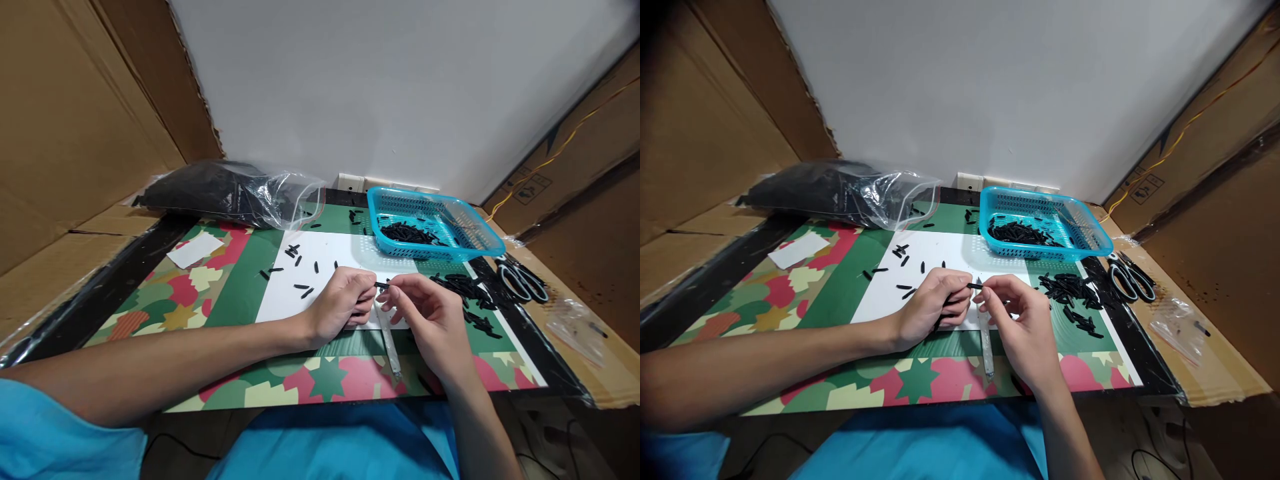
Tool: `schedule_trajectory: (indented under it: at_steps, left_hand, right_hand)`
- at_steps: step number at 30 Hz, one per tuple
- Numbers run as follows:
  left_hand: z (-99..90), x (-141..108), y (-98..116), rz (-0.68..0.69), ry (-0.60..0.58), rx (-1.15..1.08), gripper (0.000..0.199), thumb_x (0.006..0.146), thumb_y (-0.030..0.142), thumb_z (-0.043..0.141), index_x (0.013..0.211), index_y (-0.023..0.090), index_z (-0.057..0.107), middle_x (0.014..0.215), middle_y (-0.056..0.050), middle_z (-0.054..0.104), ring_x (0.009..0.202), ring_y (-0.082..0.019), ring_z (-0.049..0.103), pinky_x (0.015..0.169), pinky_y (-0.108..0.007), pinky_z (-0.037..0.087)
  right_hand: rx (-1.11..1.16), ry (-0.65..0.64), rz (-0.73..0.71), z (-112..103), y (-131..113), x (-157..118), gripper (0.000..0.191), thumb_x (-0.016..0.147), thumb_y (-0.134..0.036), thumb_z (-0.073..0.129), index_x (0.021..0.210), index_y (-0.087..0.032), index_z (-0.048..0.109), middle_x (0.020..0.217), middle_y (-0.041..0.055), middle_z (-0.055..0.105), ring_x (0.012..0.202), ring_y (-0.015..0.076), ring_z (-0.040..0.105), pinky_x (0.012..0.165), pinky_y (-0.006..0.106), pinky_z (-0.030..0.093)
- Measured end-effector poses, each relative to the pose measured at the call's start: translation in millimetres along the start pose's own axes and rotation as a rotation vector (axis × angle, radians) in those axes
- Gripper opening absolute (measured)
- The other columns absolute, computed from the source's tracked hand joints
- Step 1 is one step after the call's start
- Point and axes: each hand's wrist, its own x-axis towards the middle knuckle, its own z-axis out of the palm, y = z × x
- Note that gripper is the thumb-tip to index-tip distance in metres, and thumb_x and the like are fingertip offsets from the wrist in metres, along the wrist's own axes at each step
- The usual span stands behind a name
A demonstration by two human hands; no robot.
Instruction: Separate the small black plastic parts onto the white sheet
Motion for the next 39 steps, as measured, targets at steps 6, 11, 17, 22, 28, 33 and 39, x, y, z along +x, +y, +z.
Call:
schedule_trajectory:
  at_steps: [6, 11, 17, 22, 28, 33, 39]
  left_hand:
    - [-1.8, 2.1, -3.0, -0.017, -0.003, -0.06, 0.045, 0.092, 0.049, 0.063, 0.064, 0.023, 0.04, 0.054, 0.01, 0.03, 0.044, -0.005, 0.023, 0.04, -0.016, 0.024]
    - [-5.7, 0.7, -2.6, -0.036, -0.087, -0.092, 0.043, 0.091, 0.048, 0.058, 0.062, 0.022, 0.042, 0.051, 0.008, 0.029, 0.043, -0.005, 0.02, 0.041, -0.017, 0.019]
    - [-6.6, -1.5, 0.5, -0.044, -0.121, -0.089, 0.025, 0.078, 0.033, 0.058, 0.062, 0.022, 0.043, 0.051, 0.007, 0.032, 0.043, -0.005, 0.021, 0.041, -0.019, 0.016]
    - [-4.4, -1.8, 2.8, -0.035, -0.119, -0.08, 0.021, 0.073, 0.029, 0.06, 0.06, 0.02, 0.047, 0.051, 0.007, 0.033, 0.043, -0.005, 0.023, 0.041, -0.019, 0.017]
    - [-3.5, -2.5, 1.6, -0.046, -0.092, -0.077, 0.025, 0.077, 0.037, 0.06, 0.061, 0.018, 0.052, 0.052, 0.006, 0.034, 0.044, -0.006, 0.026, 0.042, -0.019, 0.02]
    - [-0.7, -1.4, 0.9, -0.112, -0.012, -0.077, 0.049, 0.09, 0.063, 0.05, 0.073, 0.018, 0.057, 0.055, 0.005, 0.041, 0.045, -0.007, 0.024, 0.04, -0.019, 0.019]
    - [2.0, 0.0, -0.3, -0.07, 0.01, 0.008, 0.061, 0.09, 0.077, 0.055, 0.075, 0.017, 0.058, 0.053, 0.006, 0.04, 0.044, -0.006, 0.025, 0.04, -0.018, 0.019]
  right_hand:
    - [-0.25, -0.052, -0.129, -11.4, -18.0, 3.2, 0.018, 0.103, -0.037, 0.072, 0.094, -0.022, 0.078, 0.085, 0.0041, 0.079, 0.075, 0.0198, 0.075, 0.066, 0.029, 0.06]
    - [-0.555, 0.042, -0.29, -52.3, -36.8, 43.1, 0.019, 0.1, -0.038, 0.07, 0.091, -0.023, 0.078, 0.086, 0.0057, 0.081, 0.076, 0.023, 0.076, 0.066, 0.033, 0.059]
    - [-0.869, 0.274, -0.245, -73.2, -27.7, 67.9, 0.015, 0.095, -0.036, 0.075, 0.099, -0.023, 0.081, 0.084, 0.0055, 0.081, 0.072, 0.0248, 0.073, 0.067, 0.037, 0.055]
    - [-0.529, -0.062, -0.307, -32.9, -27.6, 30.7, 0.013, 0.103, -0.034, 0.072, 0.102, -0.024, 0.079, 0.091, 0.0019, 0.081, 0.076, 0.0185, 0.072, 0.068, 0.03, 0.057]
    - [-0.441, -0.186, -0.331, -6.6, -31.1, 11.0, 0.008, 0.105, -0.027, 0.071, 0.106, -0.025, 0.08, 0.094, 0.0, 0.079, 0.074, 0.0152, 0.066, 0.068, 0.029, 0.052]
    - [-0.416, -0.213, -0.273, -2.4, -25.5, 13.6, 0.012, 0.105, -0.024, 0.07, 0.11, -0.025, 0.081, 0.097, 0.0004, 0.08, 0.077, 0.015, 0.067, 0.067, 0.027, 0.051]
    - [-0.483, -0.196, -0.277, -0.5, -25.7, 10.7, 0.013, 0.106, -0.019, 0.067, 0.102, -0.024, 0.078, 0.092, -0.0015, 0.076, 0.076, 0.0141, 0.068, 0.068, 0.027, 0.049]
